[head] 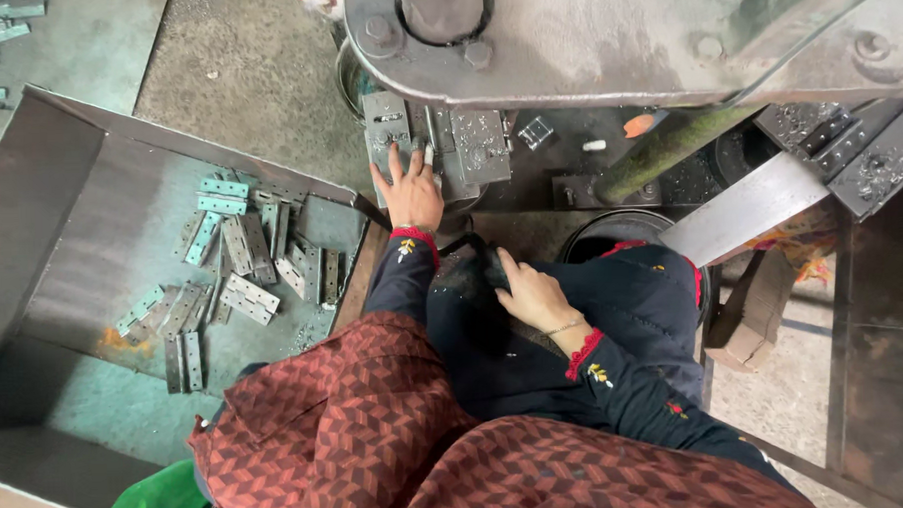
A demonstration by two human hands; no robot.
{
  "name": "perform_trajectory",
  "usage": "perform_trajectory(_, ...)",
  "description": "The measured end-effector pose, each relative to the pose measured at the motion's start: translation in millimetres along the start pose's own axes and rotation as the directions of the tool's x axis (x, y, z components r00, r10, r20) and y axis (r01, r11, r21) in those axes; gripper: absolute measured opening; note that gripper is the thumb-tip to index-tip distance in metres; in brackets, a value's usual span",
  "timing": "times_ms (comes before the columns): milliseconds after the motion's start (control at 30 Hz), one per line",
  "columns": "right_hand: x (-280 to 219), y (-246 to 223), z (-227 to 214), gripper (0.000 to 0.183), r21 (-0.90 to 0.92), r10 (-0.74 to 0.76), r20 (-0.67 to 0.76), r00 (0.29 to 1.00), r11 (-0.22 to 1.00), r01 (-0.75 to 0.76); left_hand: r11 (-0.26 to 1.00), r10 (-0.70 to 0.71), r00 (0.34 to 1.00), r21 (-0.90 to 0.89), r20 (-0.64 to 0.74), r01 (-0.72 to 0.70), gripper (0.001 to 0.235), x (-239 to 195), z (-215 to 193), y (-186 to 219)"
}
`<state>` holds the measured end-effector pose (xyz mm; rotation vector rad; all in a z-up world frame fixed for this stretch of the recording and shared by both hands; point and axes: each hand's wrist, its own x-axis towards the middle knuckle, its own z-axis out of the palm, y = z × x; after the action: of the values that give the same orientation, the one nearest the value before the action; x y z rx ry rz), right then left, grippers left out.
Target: The person positions metal hinge components into a pressing machine and operates a foot pedal to assemble them, periodically clearing finished parts into a metal bin.
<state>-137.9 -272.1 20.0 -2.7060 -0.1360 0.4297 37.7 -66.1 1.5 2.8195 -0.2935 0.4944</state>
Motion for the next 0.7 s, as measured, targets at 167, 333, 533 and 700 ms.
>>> perform_trajectory(167,-2,-9,-2,0.073,-0.094,-0.025,-0.039,0.999,0.995,0.022,0.997,-0.009,0.997,0.079,0.081,0.003,0.04,18,11,1)
perform_trajectory(333,-3,10,22,0.082,-0.012,-0.026,-0.059,0.998,1.0,0.025,0.997,-0.035,0.997,0.072,0.063,0.031,0.036,21,20,-4)
perform_trajectory(533,-1,-6,0,0.085,-0.049,-0.03,-0.043,0.999,0.998,0.028,0.998,-0.045,0.995,0.057,0.083,0.041,0.038,23,22,-6)
perform_trajectory(700,1,-4,9,0.081,-0.079,-0.06,-0.06,0.996,0.995,0.055,0.996,-0.016,0.996,0.092,0.086,0.008,0.043,27,24,-9)
